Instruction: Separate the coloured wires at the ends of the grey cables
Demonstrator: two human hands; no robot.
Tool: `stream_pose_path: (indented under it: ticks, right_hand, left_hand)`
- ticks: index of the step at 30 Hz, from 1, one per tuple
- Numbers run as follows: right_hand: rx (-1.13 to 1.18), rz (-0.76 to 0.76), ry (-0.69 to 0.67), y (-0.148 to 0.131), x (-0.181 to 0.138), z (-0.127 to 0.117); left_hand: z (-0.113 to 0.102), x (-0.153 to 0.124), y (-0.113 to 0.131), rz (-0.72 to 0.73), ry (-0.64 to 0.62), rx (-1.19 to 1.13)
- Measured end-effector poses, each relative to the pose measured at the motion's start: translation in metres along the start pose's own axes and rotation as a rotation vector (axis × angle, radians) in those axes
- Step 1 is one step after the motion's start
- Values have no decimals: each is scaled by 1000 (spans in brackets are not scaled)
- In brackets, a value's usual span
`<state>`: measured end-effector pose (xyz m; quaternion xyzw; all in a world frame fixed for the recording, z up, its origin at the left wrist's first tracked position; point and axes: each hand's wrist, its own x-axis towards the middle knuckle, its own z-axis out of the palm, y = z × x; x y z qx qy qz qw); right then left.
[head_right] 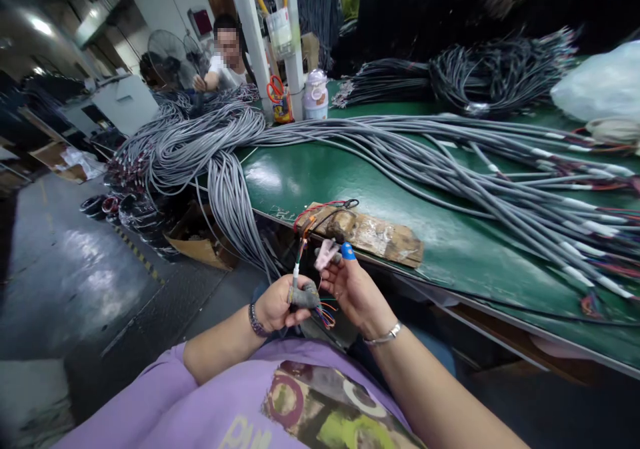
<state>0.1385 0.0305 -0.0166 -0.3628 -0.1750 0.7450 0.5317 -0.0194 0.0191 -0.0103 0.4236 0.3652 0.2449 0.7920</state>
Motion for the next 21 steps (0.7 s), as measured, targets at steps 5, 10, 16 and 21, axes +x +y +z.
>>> stream_pose_path:
  ticks: [5,10,16,21]
  right_hand:
    - [-70,74,-86,-6,-2,-7]
    - [-163,27,-144,-15,-1,3]
    - [-192,-59,-79,-13,-5,9]
    - [-120,-128,-47,-4,4,3]
  left_hand:
    - [0,-10,0,16,60,1]
    - [-8,-8,11,52,44,-4]
    - [-20,-1,25,73,-1,-14]
    - [-15,5,26,74,-48,-17]
